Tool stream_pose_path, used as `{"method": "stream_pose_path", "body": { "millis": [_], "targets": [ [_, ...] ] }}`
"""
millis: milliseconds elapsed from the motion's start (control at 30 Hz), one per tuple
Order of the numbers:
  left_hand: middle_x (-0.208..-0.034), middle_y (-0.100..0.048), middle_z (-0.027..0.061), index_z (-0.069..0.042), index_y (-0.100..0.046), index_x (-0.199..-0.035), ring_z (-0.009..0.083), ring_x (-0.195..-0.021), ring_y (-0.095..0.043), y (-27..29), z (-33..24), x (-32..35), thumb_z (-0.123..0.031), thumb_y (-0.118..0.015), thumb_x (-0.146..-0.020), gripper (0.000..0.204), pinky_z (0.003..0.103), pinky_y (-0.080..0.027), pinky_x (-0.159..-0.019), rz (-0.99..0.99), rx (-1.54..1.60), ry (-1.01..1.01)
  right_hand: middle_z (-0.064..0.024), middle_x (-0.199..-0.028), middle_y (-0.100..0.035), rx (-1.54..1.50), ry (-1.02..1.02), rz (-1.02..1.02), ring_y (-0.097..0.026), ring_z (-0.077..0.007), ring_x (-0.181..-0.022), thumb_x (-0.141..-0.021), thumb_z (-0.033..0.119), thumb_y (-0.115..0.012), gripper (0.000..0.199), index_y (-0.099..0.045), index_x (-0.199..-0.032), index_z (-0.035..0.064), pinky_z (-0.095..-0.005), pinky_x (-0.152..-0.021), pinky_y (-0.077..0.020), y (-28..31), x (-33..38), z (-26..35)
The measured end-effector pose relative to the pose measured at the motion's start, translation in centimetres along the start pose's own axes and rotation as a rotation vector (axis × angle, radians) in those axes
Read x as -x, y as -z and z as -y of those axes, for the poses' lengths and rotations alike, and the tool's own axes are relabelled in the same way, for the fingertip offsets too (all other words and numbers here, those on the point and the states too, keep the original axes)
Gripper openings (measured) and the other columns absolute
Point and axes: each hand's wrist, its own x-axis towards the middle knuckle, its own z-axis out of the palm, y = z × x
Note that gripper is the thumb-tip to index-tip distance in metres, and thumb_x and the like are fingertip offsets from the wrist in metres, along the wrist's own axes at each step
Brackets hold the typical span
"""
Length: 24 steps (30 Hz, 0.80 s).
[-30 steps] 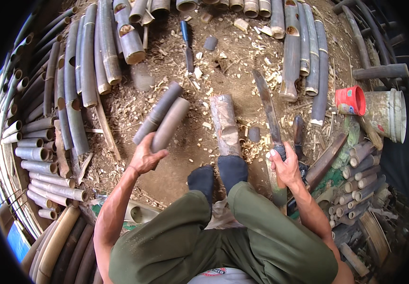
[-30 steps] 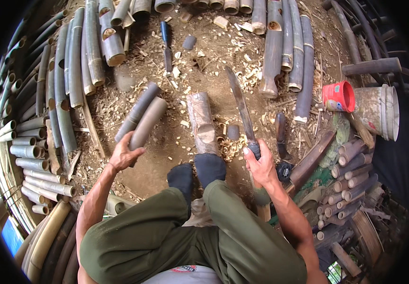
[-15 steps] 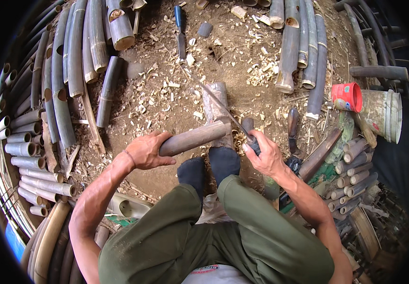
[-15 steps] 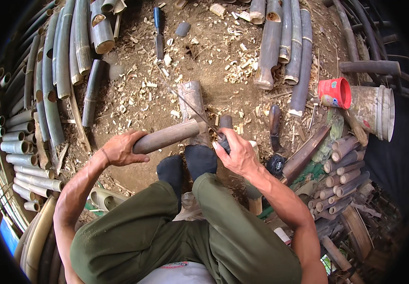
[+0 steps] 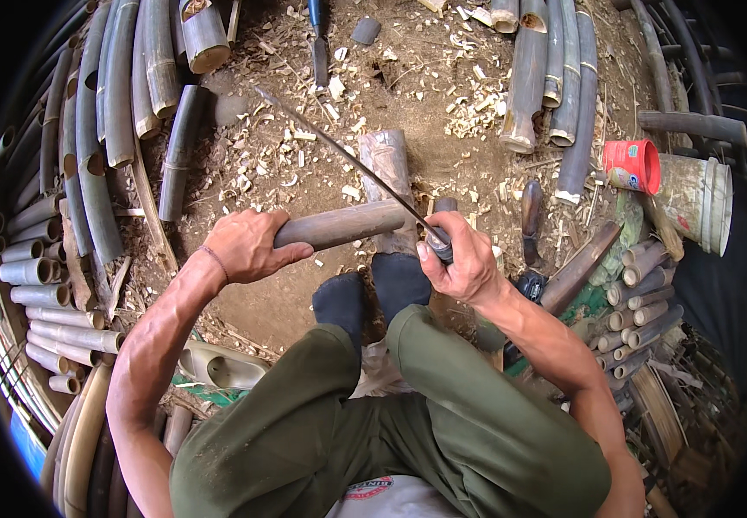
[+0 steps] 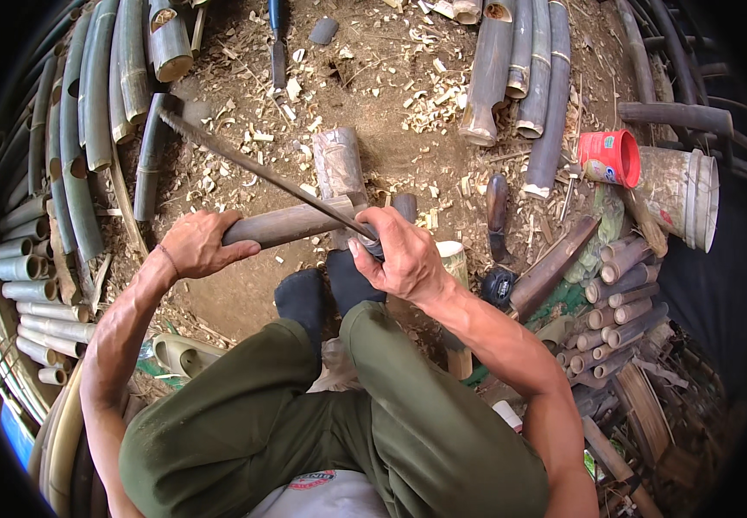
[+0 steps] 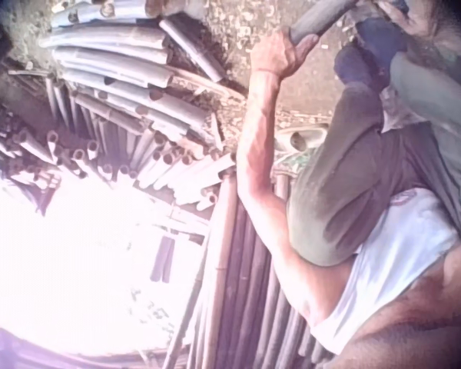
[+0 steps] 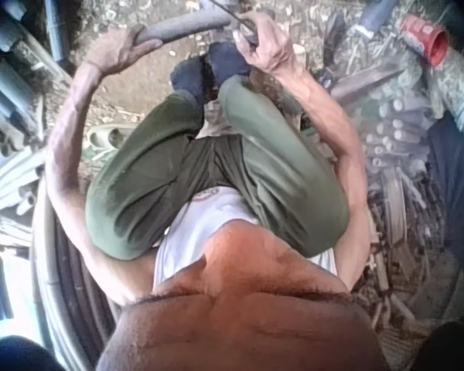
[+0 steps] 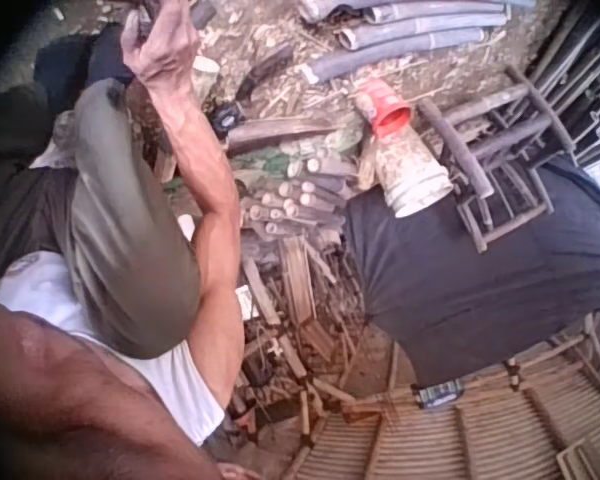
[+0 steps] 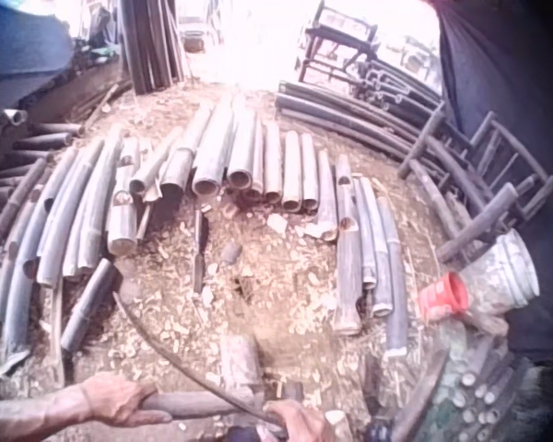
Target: The person measures a piece of bamboo with a tape measure, cuts it to length using a hand saw, and then uses a knife to carve and smooth the edges of the bamboo segments.
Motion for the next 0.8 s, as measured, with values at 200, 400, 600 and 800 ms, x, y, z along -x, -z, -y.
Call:
{"method": "stream_pose_path", "body": {
  "millis": [200, 400, 600, 800],
  "targets": [
    [-0.081, -0.069, 0.0219, -0.005, -0.066, -0.102, 0.0406, -0.08, -0.068, 0.3, -0.9, 0.3, -0.063, -0.061, -0.087, 0.06, 0.05, -0.052, -0.074, 0.008, -0.004, 0.02, -0.0233, -0.091, -0.067, -0.054, -0.421, 0.37, -0.068, -0.0426, -0.079, -0.094, 0.023, -0.062, 0.034, -0.052, -0.119, 0.0029, -0.0475, -0.064, -0.0552, -0.4, 1.7, -2.7],
    [-0.083, -0.07, 0.0158, -0.008, -0.069, -0.106, 0.035, -0.081, -0.07, 0.1, -2.4, 1.2, -0.052, -0.074, -0.079, 0.052, 0.046, -0.054, -0.073, -0.136, 0.021, 0.105, -0.017, -0.084, -0.066, 0.034, 0.016, -0.026, -0.068, -0.0315, -0.066, -0.091, 0.019, -0.066, 0.03, -0.054, -0.111, -0.0012, -0.0381, -0.057, -0.0553, -1.8, 0.4, -1.7],
    [-0.089, -0.07, 0.014, -0.009, -0.068, -0.11, 0.0333, -0.084, -0.07, -0.7, -2.9, 1.9, -0.047, -0.078, -0.076, 0.052, 0.044, -0.055, -0.074, -0.218, -0.001, 0.093, -0.0189, -0.077, -0.063, -0.09, -0.148, 0.077, -0.067, -0.0304, -0.064, -0.097, 0.028, -0.06, 0.034, -0.054, -0.109, -0.0038, -0.0391, -0.054, -0.0543, -0.2, -1.5, -1.0],
    [-0.09, -0.067, 0.011, -0.009, -0.065, -0.117, 0.0322, -0.085, -0.067, -0.9, -3.8, 2.1, -0.039, -0.083, -0.072, 0.057, 0.043, -0.054, -0.074, -0.292, -0.023, 0.06, -0.021, -0.075, -0.063, 0.213, -0.452, 0.481, -0.067, -0.0353, -0.062, -0.094, 0.02, -0.062, 0.028, -0.052, -0.105, -0.0035, -0.0413, -0.055, -0.0544, -1.9, 0.6, -3.7]
  ]
}}
